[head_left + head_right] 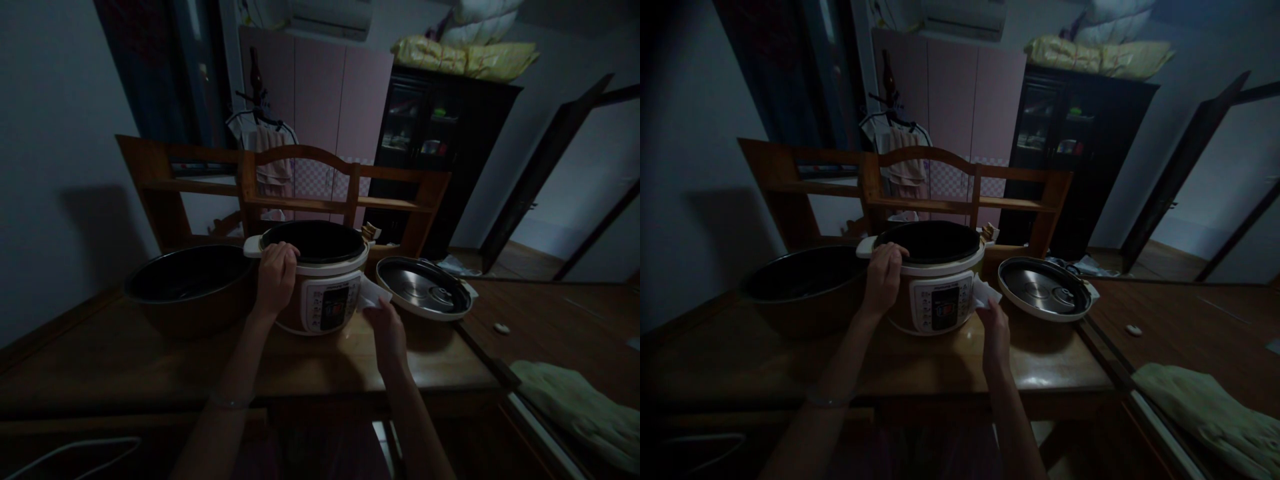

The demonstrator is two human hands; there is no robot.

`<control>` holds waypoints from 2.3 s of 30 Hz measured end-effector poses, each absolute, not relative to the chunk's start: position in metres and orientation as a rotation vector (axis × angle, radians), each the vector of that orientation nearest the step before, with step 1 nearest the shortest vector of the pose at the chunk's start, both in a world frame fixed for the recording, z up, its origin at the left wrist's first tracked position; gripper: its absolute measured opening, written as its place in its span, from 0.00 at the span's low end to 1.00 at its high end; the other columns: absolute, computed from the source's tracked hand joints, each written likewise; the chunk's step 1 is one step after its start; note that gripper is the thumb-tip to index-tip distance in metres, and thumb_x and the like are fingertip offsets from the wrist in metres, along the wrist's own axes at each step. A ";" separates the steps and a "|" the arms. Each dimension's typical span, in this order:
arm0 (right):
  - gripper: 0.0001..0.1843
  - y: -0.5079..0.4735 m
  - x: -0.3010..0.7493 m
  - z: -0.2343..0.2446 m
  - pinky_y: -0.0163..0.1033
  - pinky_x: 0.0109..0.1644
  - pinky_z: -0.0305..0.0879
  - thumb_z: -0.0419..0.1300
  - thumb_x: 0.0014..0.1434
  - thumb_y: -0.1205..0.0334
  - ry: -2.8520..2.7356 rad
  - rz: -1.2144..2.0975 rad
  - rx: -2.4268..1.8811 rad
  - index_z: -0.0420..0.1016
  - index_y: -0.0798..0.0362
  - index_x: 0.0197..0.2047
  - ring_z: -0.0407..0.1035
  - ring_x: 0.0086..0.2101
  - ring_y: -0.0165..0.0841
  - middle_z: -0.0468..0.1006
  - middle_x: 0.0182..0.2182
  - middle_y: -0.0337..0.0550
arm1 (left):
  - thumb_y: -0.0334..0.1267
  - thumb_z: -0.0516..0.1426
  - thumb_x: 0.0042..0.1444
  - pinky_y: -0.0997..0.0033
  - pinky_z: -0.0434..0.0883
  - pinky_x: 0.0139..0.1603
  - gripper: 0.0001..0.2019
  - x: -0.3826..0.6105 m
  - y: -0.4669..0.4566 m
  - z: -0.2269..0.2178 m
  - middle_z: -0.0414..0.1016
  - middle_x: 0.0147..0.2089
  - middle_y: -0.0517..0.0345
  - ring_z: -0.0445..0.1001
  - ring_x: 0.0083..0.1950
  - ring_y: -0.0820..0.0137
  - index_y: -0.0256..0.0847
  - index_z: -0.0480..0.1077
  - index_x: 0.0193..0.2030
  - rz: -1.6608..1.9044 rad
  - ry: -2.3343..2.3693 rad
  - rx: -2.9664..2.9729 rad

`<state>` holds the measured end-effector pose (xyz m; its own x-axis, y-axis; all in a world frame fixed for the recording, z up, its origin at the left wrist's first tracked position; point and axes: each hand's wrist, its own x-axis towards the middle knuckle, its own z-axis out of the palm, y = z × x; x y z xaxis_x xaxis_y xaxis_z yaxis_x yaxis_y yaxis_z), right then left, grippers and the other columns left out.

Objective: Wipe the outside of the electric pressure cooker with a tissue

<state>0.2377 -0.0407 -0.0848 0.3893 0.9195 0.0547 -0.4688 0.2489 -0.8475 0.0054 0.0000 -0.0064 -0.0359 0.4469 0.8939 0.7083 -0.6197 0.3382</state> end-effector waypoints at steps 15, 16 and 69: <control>0.20 -0.048 0.241 -0.095 0.46 0.54 0.69 0.66 0.52 0.46 -0.764 0.928 -0.954 0.84 0.53 0.41 0.76 0.46 0.43 0.84 0.42 0.44 | 0.40 0.40 0.71 0.57 0.63 0.53 0.17 0.006 0.000 -0.006 0.70 0.37 0.55 0.69 0.43 0.62 0.45 0.64 0.35 -1.716 -1.226 -2.006; 0.21 -0.050 0.241 -0.096 0.46 0.54 0.69 0.65 0.54 0.46 -0.802 0.922 -0.969 0.84 0.53 0.42 0.76 0.47 0.43 0.84 0.43 0.44 | 0.41 0.40 0.71 0.57 0.63 0.54 0.17 0.006 0.000 -0.006 0.70 0.37 0.55 0.69 0.43 0.62 0.45 0.64 0.35 -1.715 -1.230 -2.007; 0.20 -0.052 0.237 -0.115 0.43 0.56 0.63 0.59 0.60 0.46 -0.978 0.748 -1.090 0.84 0.49 0.45 0.72 0.49 0.42 0.84 0.45 0.43 | 0.43 0.40 0.71 0.57 0.64 0.53 0.17 0.007 0.002 -0.008 0.70 0.36 0.55 0.69 0.42 0.62 0.45 0.64 0.35 -1.716 -1.237 -1.990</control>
<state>0.2373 -0.0519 -0.1147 0.3979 0.8771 0.2691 -0.0302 0.3057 -0.9516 0.0066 0.0019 -0.0078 -0.0460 0.4366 0.8985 0.7140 -0.6147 0.3352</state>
